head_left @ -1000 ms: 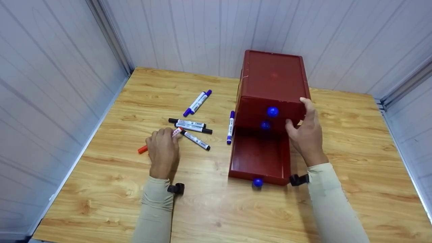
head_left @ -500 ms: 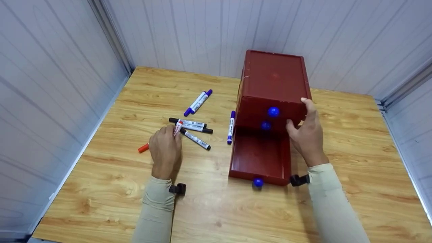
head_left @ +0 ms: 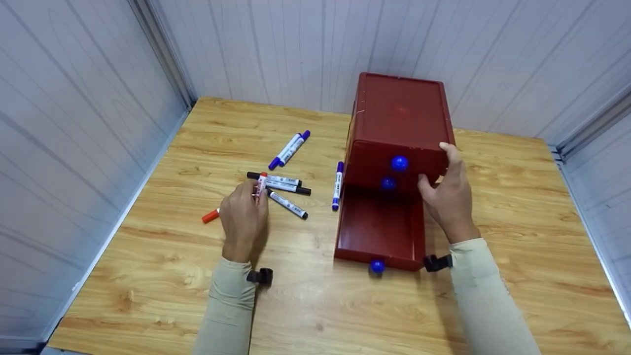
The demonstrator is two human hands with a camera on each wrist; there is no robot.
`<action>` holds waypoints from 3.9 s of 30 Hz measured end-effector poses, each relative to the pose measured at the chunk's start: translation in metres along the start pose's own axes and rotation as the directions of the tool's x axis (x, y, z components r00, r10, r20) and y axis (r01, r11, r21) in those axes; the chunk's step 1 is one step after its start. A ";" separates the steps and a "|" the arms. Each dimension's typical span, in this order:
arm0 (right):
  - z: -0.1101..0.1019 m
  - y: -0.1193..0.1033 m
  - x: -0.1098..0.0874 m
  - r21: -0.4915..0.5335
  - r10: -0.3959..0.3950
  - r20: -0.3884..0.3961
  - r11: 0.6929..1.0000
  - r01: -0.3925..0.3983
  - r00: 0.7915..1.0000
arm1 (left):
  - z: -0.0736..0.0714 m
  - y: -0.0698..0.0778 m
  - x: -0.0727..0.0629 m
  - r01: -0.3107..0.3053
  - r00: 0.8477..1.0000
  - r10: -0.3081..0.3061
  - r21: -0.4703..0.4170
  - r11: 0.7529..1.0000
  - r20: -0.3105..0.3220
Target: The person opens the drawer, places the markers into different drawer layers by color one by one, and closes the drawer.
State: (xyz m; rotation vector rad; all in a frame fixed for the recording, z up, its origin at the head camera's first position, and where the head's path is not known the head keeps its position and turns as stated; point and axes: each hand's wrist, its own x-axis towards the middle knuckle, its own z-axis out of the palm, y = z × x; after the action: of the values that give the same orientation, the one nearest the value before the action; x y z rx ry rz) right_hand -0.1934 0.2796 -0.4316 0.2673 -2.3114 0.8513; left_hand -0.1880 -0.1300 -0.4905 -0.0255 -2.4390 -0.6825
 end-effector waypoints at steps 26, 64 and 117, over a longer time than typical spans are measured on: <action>-0.001 0.002 0.000 0.008 -0.012 -0.004 1.000 0.012 1.000 | 0.005 0.010 0.002 0.075 0.997 -0.061 -0.298 0.952 0.057; 0.000 0.000 0.000 0.001 -0.006 -0.004 1.000 0.006 1.000 | 0.014 0.040 -0.009 0.568 0.823 -0.191 -0.767 0.299 0.535; -0.001 0.000 -0.001 -0.009 0.004 0.009 1.000 -0.004 1.000 | 0.022 0.107 0.001 0.484 0.874 -0.051 -0.874 0.029 0.483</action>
State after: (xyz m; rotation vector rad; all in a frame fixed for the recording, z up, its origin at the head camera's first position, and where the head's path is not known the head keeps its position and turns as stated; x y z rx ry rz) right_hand -0.1922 0.2805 -0.4321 0.2629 -2.3242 0.8434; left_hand -0.1826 -0.0264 -0.4555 -0.2285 -1.6288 -2.6640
